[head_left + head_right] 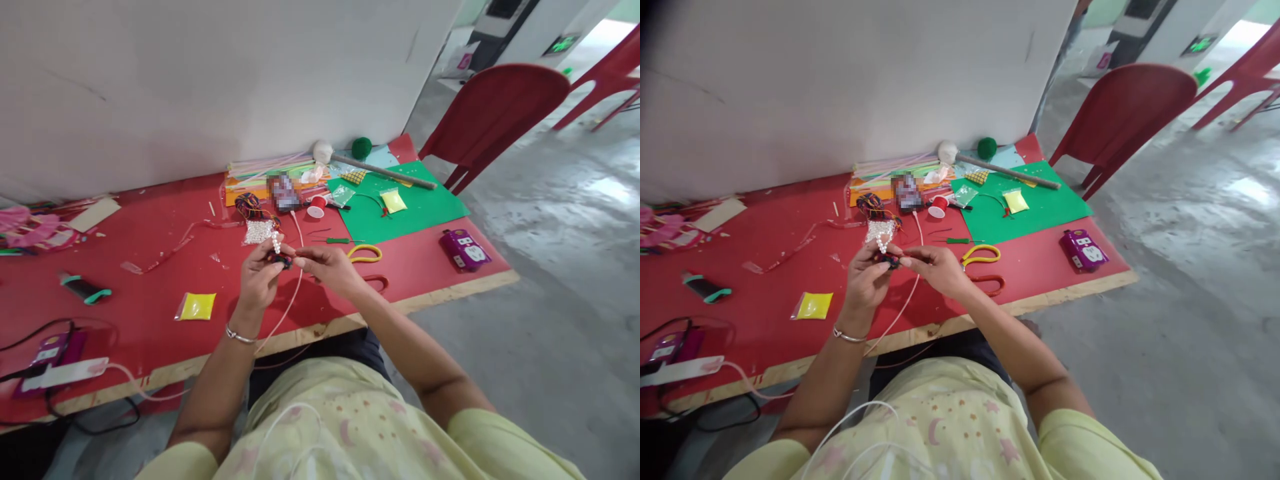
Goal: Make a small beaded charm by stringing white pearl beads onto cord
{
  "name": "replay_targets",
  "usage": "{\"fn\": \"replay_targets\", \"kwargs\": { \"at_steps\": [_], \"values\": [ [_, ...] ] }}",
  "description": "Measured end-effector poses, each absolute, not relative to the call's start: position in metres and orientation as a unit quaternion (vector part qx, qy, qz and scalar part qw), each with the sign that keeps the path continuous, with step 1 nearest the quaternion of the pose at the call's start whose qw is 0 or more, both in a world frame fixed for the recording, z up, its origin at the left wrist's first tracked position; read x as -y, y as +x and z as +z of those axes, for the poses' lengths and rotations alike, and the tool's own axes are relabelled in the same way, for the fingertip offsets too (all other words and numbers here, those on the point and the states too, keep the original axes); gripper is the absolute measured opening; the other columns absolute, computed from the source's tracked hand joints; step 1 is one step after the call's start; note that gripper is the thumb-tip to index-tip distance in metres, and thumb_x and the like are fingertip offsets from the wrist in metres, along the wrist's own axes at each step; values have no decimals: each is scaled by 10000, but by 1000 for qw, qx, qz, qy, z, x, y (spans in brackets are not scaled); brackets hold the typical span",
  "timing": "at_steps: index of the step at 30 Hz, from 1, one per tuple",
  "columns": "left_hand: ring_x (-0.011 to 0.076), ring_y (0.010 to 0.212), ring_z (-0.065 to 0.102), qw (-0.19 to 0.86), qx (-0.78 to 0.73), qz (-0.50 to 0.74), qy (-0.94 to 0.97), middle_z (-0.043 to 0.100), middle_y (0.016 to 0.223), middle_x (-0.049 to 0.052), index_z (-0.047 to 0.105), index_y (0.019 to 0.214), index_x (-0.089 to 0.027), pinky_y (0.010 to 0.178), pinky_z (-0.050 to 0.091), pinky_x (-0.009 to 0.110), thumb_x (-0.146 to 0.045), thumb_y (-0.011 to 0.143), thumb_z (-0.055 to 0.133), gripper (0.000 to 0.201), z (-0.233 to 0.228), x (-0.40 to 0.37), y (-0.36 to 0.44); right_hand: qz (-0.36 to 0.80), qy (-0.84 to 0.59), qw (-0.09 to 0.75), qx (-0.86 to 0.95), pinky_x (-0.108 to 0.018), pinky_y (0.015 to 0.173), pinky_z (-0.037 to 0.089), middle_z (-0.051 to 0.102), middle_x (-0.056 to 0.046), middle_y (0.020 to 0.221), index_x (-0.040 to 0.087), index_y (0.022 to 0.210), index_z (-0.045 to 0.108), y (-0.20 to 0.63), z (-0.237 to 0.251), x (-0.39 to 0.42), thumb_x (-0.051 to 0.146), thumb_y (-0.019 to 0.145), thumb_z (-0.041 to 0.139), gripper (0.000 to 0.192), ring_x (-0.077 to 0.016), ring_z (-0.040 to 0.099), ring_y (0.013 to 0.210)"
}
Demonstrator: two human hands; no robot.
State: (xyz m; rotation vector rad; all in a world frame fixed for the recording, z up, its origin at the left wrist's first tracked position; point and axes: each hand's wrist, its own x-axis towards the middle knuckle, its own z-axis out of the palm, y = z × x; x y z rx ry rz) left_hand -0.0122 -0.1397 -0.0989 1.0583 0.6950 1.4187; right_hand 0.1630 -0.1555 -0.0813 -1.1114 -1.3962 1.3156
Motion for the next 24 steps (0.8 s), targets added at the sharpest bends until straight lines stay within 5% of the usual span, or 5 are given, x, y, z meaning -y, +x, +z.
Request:
{"fn": "replay_targets", "kwargs": {
  "at_steps": [8, 13, 17, 21, 24],
  "values": [
    [169, 848, 680, 588, -306, 612, 431, 750, 948, 48, 757, 1095, -238, 703, 544, 264, -141, 687, 730, 420, -105, 137, -14, 535, -444, 489, 527, -218, 523, 380, 597, 19, 698, 173, 970, 789, 154, -85, 149, 545, 818, 742, 405, -79, 427, 578],
    [144, 774, 663, 625, -296, 595, 409, 757, 961, 49, 758, 1096, -251, 645, 524, 246, -135, 690, 693, 428, -102, 142, -14, 524, -451, 490, 531, -227, 563, 409, 591, 12, 730, 176, 878, 674, 150, -94, 145, 596, 864, 662, 420, -101, 482, 624],
    [161, 813, 672, 645, -280, 587, 401, 745, 924, 41, 757, 1082, -264, 712, 557, 288, -133, 671, 663, 442, -100, 144, -17, 409, -465, 507, 600, -265, 708, 456, 630, -15, 816, 187, 864, 628, 146, -92, 144, 471, 954, 589, 301, -141, 568, 773],
    [188, 920, 668, 640, -284, 591, 402, 715, 960, 68, 741, 797, -203, 870, 563, 353, -267, 755, 667, 106, -98, 140, -21, 308, -449, 502, 672, -281, 766, 450, 631, -31, 845, 189, 870, 621, 147, -85, 148, 344, 1000, 536, 219, -153, 578, 815],
    [188, 895, 669, 640, -298, 576, 411, 706, 965, 82, 636, 620, -170, 837, 562, 350, -400, 813, 693, 305, -99, 138, -22, 251, -434, 492, 712, -280, 750, 436, 614, -35, 845, 192, 881, 611, 151, -83, 151, 290, 1013, 516, 190, -157, 565, 811]
  ]
}}
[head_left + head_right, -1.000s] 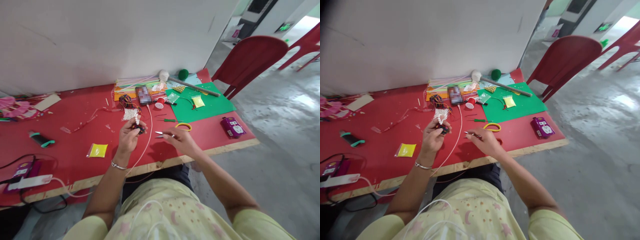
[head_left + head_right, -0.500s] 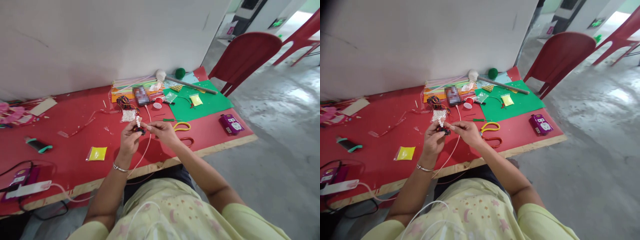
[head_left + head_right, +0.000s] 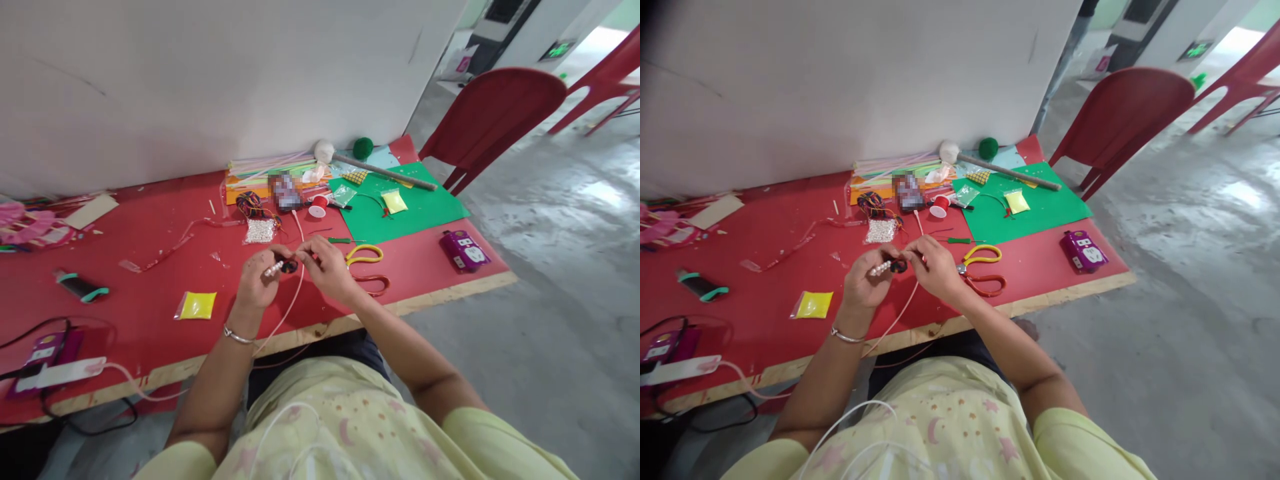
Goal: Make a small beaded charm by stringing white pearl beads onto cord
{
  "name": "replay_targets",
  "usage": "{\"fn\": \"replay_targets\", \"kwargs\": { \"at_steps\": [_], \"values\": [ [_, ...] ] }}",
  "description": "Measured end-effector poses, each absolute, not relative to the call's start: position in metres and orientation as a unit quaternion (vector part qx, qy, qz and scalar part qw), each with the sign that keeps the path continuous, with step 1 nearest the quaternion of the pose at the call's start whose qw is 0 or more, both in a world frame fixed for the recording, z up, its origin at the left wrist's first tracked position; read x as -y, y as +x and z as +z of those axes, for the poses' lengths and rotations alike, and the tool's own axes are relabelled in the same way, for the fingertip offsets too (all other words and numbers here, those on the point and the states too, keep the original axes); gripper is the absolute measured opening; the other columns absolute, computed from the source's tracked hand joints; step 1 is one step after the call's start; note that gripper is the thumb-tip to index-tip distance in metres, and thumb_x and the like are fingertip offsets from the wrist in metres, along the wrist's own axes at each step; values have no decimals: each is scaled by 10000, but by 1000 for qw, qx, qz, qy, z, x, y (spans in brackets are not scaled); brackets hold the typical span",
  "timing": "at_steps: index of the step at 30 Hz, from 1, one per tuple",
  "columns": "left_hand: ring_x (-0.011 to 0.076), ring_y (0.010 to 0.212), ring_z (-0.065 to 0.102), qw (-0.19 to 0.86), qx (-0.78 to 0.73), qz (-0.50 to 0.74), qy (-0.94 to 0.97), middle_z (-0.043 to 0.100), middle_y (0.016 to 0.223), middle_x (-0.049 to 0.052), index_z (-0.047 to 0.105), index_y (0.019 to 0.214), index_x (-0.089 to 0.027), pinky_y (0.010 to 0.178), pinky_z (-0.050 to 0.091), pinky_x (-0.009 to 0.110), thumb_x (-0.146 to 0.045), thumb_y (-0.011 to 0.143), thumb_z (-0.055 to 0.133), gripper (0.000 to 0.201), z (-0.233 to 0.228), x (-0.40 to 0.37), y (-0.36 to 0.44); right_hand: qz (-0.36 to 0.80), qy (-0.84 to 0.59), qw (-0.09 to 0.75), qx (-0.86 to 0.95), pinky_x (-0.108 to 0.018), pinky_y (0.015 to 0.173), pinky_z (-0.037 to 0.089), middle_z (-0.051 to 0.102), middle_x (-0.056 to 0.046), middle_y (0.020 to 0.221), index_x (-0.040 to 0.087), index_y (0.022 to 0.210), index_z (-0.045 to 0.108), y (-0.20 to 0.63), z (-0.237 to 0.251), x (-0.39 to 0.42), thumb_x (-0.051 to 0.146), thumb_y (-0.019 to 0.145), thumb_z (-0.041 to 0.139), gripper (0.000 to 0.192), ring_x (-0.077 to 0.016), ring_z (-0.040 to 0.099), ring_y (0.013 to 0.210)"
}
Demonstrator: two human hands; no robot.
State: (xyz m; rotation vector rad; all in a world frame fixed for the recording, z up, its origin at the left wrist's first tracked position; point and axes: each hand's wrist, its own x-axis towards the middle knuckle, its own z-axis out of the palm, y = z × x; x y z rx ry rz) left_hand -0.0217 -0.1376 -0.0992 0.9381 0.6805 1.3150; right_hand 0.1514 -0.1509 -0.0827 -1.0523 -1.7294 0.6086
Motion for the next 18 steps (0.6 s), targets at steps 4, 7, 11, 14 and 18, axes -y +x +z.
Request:
{"fn": "replay_targets", "kwargs": {
  "at_steps": [4, 7, 11, 14, 18],
  "values": [
    [160, 819, 683, 637, -330, 560, 415, 735, 899, 47, 531, 563, -165, 758, 552, 301, -272, 683, 859, 365, -107, 137, -16, 220, -422, 465, 747, -283, 747, 440, 621, -54, 894, 200, 899, 594, 156, -84, 150, 263, 1019, 488, 172, -165, 571, 825],
    [139, 738, 682, 612, -363, 551, 435, 744, 819, 22, 637, 685, -183, 717, 543, 277, -217, 652, 890, 258, -113, 136, -11, 204, -439, 440, 756, -285, 734, 444, 631, -65, 917, 203, 897, 594, 155, -86, 147, 253, 1018, 471, 179, -169, 579, 821],
    [138, 718, 675, 563, -421, 507, 499, 751, 794, 46, 763, 849, -169, 725, 552, 278, -293, 730, 860, 197, -117, 134, -11, 173, -452, 415, 771, -289, 765, 464, 650, -78, 953, 202, 950, 635, 166, -90, 147, 261, 1028, 447, 212, -180, 605, 867],
    [142, 731, 692, 583, -426, 508, 469, 754, 810, 55, 749, 833, -161, 713, 578, 271, -351, 774, 828, 214, -116, 133, -16, 153, -472, 344, 797, -327, 877, 489, 680, -112, 1107, 192, 1144, 643, 199, -93, 158, 210, 1001, 453, 238, -217, 624, 1024],
    [173, 723, 717, 669, -423, 486, 371, 748, 825, 47, 685, 891, -171, 514, 574, 245, -423, 767, 821, 311, -115, 128, -22, 97, -537, 106, 831, -419, 1023, 459, 615, -146, 1352, 193, 1351, 597, 255, -101, 175, 150, 809, 609, 544, -313, 545, 1258]
  ]
}}
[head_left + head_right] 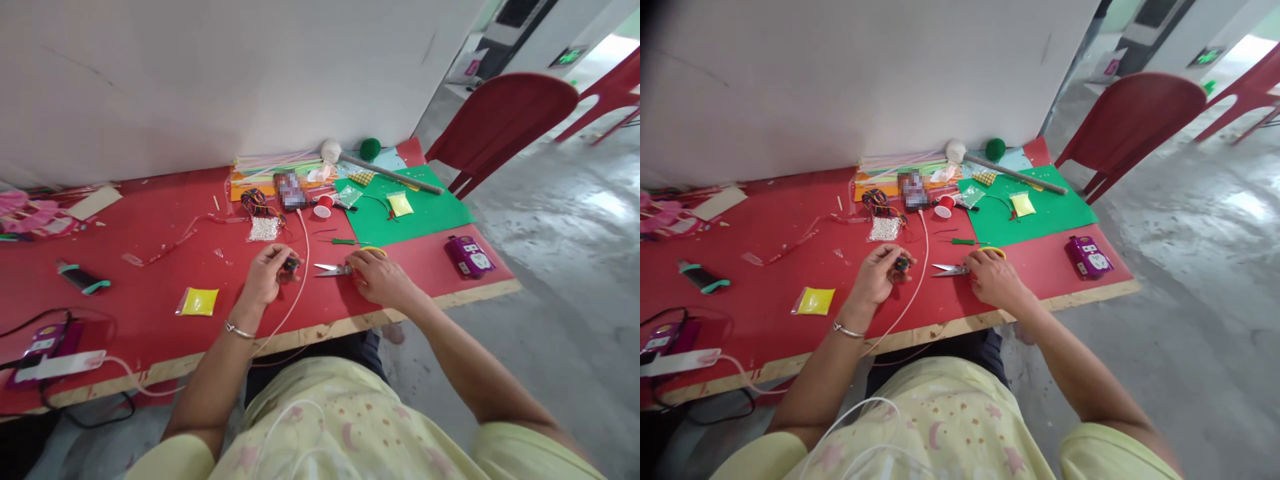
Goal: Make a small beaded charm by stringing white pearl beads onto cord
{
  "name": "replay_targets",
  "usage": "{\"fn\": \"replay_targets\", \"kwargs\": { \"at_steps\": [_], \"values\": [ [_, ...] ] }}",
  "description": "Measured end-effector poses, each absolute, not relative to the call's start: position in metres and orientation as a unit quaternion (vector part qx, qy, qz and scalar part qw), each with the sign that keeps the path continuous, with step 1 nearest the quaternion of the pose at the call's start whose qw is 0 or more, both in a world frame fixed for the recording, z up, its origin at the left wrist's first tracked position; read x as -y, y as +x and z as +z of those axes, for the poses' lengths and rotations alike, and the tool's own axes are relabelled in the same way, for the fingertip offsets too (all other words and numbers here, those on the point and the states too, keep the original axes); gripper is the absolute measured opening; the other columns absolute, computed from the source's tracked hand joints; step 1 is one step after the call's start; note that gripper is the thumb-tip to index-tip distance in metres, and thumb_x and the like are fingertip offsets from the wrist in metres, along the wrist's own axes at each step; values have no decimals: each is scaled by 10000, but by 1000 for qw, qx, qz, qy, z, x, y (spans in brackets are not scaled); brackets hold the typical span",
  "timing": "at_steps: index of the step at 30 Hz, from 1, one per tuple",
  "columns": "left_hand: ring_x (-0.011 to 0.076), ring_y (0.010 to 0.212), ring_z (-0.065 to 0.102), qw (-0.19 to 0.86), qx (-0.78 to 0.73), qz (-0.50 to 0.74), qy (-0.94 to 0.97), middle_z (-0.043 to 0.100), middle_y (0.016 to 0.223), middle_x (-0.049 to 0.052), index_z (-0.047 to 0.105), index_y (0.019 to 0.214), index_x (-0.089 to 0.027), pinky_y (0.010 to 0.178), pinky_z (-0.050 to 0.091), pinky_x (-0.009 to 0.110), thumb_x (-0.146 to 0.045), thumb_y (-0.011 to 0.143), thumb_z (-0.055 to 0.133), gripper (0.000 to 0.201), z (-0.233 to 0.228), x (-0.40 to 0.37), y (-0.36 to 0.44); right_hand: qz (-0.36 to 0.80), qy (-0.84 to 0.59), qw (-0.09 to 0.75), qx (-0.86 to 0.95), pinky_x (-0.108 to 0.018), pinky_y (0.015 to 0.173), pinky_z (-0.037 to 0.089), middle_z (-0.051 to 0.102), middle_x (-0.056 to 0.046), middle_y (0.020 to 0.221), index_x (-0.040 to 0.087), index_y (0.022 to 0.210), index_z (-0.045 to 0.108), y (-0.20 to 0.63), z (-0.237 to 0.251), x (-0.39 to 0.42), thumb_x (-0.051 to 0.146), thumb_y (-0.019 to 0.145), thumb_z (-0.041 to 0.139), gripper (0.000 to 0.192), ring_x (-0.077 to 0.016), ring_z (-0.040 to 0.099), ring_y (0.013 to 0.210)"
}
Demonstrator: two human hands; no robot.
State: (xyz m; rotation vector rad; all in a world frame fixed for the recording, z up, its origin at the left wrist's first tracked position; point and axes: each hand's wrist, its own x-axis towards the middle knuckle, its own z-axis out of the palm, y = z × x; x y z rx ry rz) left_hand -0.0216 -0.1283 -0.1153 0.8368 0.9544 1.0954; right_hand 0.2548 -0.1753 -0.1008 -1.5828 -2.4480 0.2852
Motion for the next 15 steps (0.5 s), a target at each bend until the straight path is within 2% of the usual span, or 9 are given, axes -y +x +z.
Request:
{"fn": "replay_targets", "kwargs": {
  "at_steps": [2, 4, 8, 12, 15],
  "values": [
    [178, 720, 722, 694, -428, 470, 340, 745, 814, 52, 676, 908, -164, 460, 545, 218, -440, 756, 827, 349, -118, 126, -23, 87, -539, 46, 837, -422, 1058, 443, 537, -142, 1464, 198, 1400, 572, 270, -104, 180, 138, 777, 611, 626, -318, 510, 1312],
    [174, 770, 733, 702, -423, 477, 317, 749, 844, 63, 690, 932, -148, 543, 591, 237, -425, 746, 838, 365, -122, 124, -23, 88, -542, 25, 835, -405, 1051, 447, 511, -153, 1472, 189, 1422, 556, 273, -106, 181, 122, 768, 594, 658, -313, 501, 1323],
    [178, 931, 740, 715, -399, 488, 302, 744, 925, 58, 708, 1023, -140, 811, 624, 312, -266, 726, 840, 349, -126, 124, -26, 106, -578, -5, 809, -380, 952, 480, 579, -195, 1281, 150, 1449, 524, 266, -102, 179, 165, 769, 612, 686, -307, 606, 1136],
    [189, 993, 730, 708, -383, 494, 328, 726, 983, 53, 677, 1121, -161, 846, 604, 323, -165, 729, 793, 409, -124, 127, -29, 89, -613, -73, 782, -354, 805, 476, 643, -203, 1136, 129, 1555, 393, 267, -97, 179, 188, 780, 615, 808, -313, 657, 984],
    [197, 1007, 723, 695, -367, 504, 358, 715, 1016, 60, 631, 1184, -178, 825, 601, 322, -195, 762, 792, 452, -123, 128, -27, 77, -627, -85, 771, -331, 745, 454, 684, -181, 1062, 150, 1565, 390, 274, -97, 182, 218, 811, 621, 791, -312, 670, 950]
  ]
}}
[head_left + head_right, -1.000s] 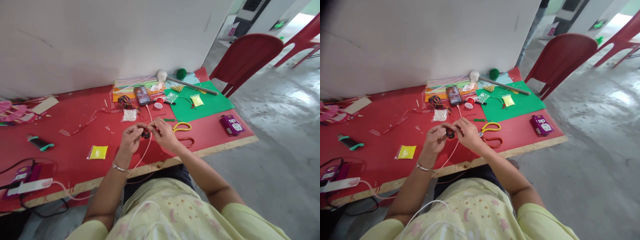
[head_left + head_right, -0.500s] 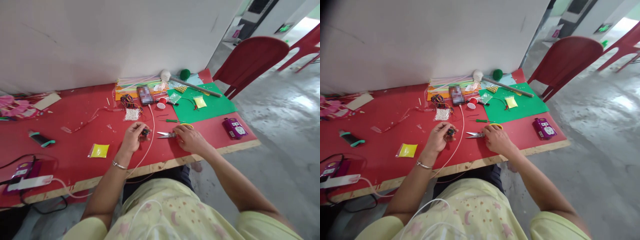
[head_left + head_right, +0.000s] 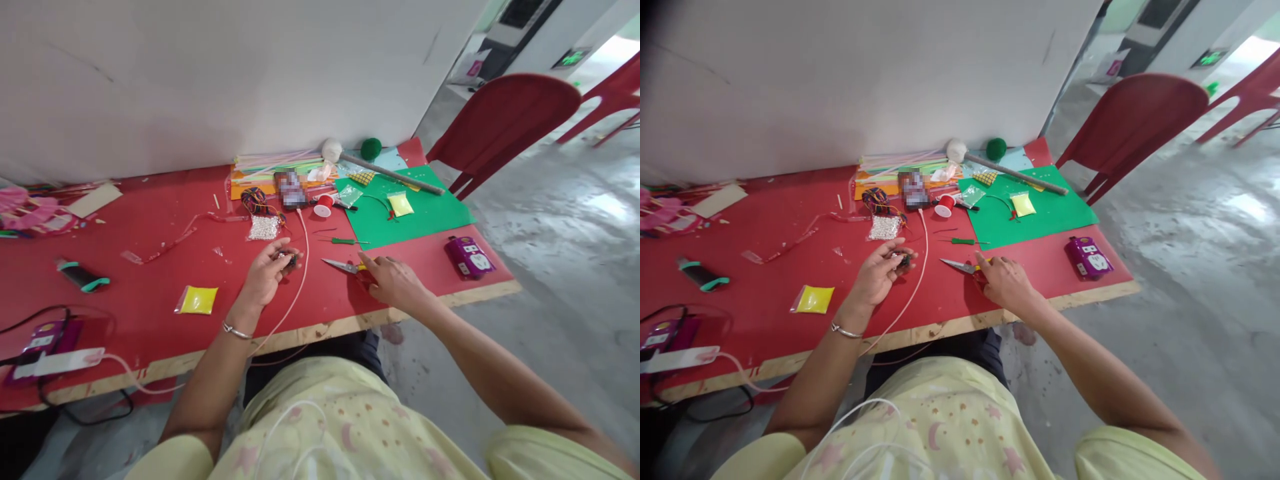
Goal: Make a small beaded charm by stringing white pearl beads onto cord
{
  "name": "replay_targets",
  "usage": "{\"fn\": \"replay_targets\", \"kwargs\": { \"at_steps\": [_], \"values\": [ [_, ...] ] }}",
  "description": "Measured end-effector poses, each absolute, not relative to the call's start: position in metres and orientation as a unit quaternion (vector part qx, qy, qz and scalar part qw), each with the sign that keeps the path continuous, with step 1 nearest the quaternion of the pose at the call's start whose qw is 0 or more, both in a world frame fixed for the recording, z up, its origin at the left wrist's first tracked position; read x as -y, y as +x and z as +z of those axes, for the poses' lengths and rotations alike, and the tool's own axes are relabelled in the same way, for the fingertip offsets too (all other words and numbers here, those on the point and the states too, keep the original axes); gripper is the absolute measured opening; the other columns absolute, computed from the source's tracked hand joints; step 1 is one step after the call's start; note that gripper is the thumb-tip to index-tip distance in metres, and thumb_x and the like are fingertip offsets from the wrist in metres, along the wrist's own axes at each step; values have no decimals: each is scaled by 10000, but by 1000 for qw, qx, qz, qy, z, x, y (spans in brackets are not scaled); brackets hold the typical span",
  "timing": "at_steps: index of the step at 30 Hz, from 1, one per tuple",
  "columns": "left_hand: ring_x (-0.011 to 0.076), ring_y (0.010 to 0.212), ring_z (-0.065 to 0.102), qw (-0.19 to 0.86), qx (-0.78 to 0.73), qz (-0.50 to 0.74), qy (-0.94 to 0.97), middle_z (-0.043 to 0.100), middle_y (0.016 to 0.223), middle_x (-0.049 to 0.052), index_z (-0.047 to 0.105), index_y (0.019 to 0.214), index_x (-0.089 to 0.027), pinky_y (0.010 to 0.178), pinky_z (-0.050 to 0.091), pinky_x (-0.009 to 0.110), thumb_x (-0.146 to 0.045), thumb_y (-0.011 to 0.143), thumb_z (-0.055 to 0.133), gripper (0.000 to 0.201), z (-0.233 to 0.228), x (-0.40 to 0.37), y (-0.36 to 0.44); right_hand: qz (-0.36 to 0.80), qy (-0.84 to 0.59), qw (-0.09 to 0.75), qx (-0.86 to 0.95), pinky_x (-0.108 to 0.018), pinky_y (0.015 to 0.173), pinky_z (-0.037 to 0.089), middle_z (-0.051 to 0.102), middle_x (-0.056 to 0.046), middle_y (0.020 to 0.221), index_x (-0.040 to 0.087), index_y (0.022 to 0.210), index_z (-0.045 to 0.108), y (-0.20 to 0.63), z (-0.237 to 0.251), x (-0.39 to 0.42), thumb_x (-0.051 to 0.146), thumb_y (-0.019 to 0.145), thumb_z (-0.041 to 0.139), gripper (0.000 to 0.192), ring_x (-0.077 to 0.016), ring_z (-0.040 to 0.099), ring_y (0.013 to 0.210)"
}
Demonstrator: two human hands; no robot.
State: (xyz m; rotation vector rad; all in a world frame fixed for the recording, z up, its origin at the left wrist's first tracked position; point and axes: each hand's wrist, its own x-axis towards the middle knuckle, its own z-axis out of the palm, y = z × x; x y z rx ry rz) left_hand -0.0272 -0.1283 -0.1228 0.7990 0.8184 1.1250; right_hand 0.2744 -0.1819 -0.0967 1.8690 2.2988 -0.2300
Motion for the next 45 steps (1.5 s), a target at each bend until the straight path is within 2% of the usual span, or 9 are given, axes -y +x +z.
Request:
{"fn": "replay_targets", "kwargs": {
  "at_steps": [3, 6, 11, 15, 20, 29, 36, 40, 45],
  "values": [
    [201, 998, 721, 678, -370, 511, 377, 709, 1025, 60, 599, 1198, -189, 809, 604, 326, -234, 771, 808, 478, -123, 128, -24, -134, 627, 25, -767, -302, 717, 447, 689, -130, 1035, 222, 1522, 477, 281, -96, 185, 407, 884, 646, 685, -263, 680, 879],
    [208, 1001, 717, 671, -376, 515, 379, 707, 1030, 54, 586, 1198, -204, 814, 605, 336, -233, 761, 818, 496, -122, 128, -21, -201, 602, -55, -771, -310, 740, 475, 666, -120, 1030, 226, 1510, 497, 276, -91, 187, 604, 861, 680, 773, -253, 674, 862],
    [198, 984, 710, 671, -375, 519, 373, 714, 1031, 60, 600, 1127, -198, 808, 600, 322, -225, 750, 822, 438, -115, 127, -19, -200, 525, -155, -813, -358, 868, 500, 606, -163, 1126, 197, 1451, 551, 248, -84, 179, 669, 837, 687, 786, -278, 623, 1008],
    [170, 921, 709, 670, -380, 511, 381, 724, 1017, 61, 634, 1063, -183, 796, 599, 298, -228, 749, 820, 368, -115, 126, -19, -175, 528, -149, -817, -306, 762, 464, 608, -125, 1026, 222, 1403, 600, 230, -82, 168, 684, 878, 624, 699, -233, 603, 893],
    [135, 749, 703, 676, -403, 473, 396, 726, 903, 38, 685, 996, -168, 708, 572, 248, -260, 746, 820, 298, -121, 123, -17, -142, 537, -134, -821, -270, 674, 381, 616, -115, 987, 242, 1403, 623, 222, -82, 159, 714, 842, 649, 734, -204, 590, 816],
    [145, 737, 692, 676, -397, 466, 410, 735, 835, 32, 734, 918, -168, 732, 582, 284, -294, 775, 784, 197, -130, 121, -20, -160, 508, -179, -827, -264, 631, 345, 644, -73, 843, 175, 1356, 666, 227, -99, 154, 664, 860, 669, 696, -148, 561, 678],
    [126, 635, 648, 649, -419, 479, 418, 712, 737, 13, 736, 846, -177, 589, 534, 234, -302, 786, 763, 141, -136, 119, -20, -212, 490, -184, -825, -275, 713, 433, 651, -103, 983, 194, 1370, 637, 225, -96, 152, 694, 819, 692, 746, -190, 621, 801],
    [116, 637, 647, 642, -429, 490, 404, 714, 740, 11, 731, 829, -175, 610, 542, 229, -314, 763, 782, 162, -133, 119, -20, -242, 494, -177, -816, -305, 803, 477, 654, -123, 1061, 192, 1393, 606, 228, -96, 150, 708, 831, 666, 765, -228, 651, 906],
    [131, 628, 646, 627, -466, 513, 357, 732, 795, 25, 718, 826, -172, 523, 542, 236, -349, 700, 820, 240, -124, 120, -23, -195, 587, -73, -782, -300, 765, 470, 683, -106, 1076, 260, 1402, 597, 240, -97, 160, 677, 887, 605, 663, -247, 672, 927]
  ]
}}
